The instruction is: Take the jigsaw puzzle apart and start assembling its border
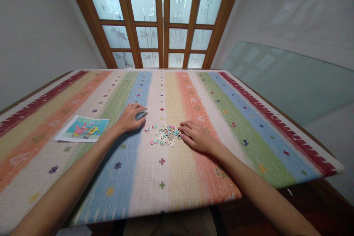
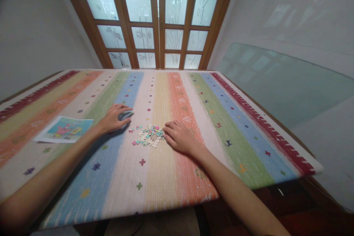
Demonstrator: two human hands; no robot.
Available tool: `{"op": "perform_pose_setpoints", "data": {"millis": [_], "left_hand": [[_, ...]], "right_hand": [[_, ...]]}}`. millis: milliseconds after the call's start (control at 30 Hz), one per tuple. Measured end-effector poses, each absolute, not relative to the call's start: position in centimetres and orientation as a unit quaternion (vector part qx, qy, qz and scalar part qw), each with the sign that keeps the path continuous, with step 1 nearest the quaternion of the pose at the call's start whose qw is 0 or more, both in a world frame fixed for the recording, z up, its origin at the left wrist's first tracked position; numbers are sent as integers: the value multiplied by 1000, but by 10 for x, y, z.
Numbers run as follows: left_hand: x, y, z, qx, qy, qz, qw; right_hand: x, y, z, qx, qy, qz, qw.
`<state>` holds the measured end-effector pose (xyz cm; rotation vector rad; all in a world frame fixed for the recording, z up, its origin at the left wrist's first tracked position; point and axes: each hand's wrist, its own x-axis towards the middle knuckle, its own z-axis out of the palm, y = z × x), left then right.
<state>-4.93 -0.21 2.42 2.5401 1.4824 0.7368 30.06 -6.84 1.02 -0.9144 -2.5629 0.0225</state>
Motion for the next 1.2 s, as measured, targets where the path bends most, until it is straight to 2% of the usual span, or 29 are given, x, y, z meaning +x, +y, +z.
{"op": "perform_pose_setpoints", "data": {"millis": [267, 767, 1000, 1200], "left_hand": [[-22, -51, 34, 892, 360, 209, 179], [-11, -63, 24, 872, 364, 241, 221], [-7, -70, 28, 833, 387, 261, 297], [-7, -69, 31, 749, 380, 380, 388]], "right_hand": [[301, -69, 9, -331, -920, 1, 211], [301, -70, 10, -327, -921, -2, 211], [301, -69, 9, -318, -922, -6, 221], [302, -69, 6, -329, -920, -7, 212]]}}
